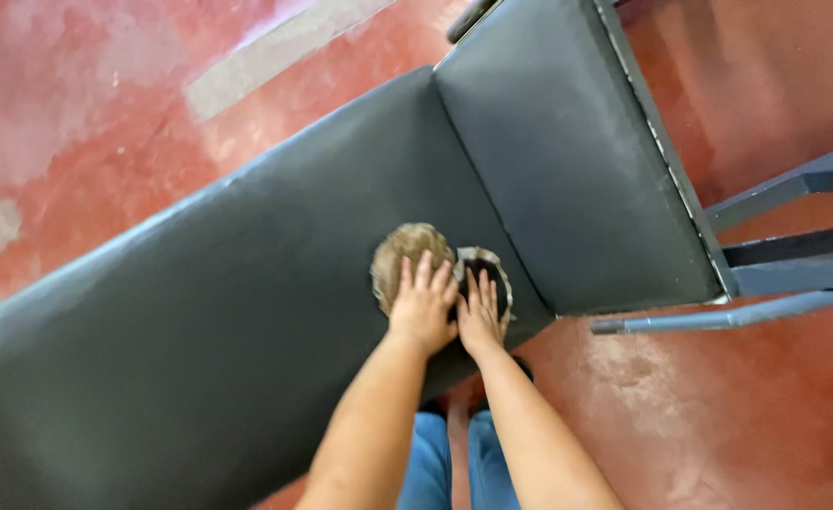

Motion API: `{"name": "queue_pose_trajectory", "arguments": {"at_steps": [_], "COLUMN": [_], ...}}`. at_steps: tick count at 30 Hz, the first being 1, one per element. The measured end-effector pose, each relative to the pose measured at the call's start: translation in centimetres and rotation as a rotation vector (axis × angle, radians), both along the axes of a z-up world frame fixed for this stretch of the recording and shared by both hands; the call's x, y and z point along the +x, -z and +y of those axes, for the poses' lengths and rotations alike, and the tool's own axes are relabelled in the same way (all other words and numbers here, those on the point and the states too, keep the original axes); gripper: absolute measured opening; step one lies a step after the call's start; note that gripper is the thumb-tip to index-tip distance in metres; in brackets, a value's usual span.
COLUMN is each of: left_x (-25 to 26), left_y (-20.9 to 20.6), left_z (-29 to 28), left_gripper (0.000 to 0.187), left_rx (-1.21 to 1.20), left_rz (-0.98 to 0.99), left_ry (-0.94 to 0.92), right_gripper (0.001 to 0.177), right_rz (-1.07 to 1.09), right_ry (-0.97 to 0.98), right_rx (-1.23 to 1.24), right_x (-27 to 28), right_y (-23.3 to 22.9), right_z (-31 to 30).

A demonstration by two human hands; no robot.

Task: Wiping down gym weight machines and a workout bench with a cloth.

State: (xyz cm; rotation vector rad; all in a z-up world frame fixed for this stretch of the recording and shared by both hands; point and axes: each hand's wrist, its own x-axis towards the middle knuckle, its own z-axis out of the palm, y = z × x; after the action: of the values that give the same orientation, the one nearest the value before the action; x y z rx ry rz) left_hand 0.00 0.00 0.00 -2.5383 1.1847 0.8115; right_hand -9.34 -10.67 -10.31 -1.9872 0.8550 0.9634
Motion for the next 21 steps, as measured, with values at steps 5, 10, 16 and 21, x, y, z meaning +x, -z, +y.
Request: {"name": "queue_pose_trajectory", "arguments": {"at_steps": [5,10,16,21], "left_x": [0.1,0.2,-6.5,-8.8], "left_y": [5.0,8.4,7.1,4.0], "left_z": [-3.7,-5.7,-2.9,-2.8], "left_gripper": [0.077,0.074,0.063,0.06], "left_rx": [-0.007,0.004,-0.077,-0.048], "left_rz": [0.103,0.098,0.091,0.197], "left_ry": [0.059,0.078,0.185,0.249], "right_gripper": [0.056,0.056,0.06,0.06], "right_rz": [-0.004,-0.018,-0.257,-0.352], "right_ry": [0.013,0.007,0.005,0.138], "right_rx": [-0.052,-0.081,-0.25,-0.151], "right_x": [-1.1,-0.3,-9.8,-15.4], "right_y": [6.6,8.8,9.7,10.9], "right_z": [-3.1,-5.3,-1.8,0.5]}}
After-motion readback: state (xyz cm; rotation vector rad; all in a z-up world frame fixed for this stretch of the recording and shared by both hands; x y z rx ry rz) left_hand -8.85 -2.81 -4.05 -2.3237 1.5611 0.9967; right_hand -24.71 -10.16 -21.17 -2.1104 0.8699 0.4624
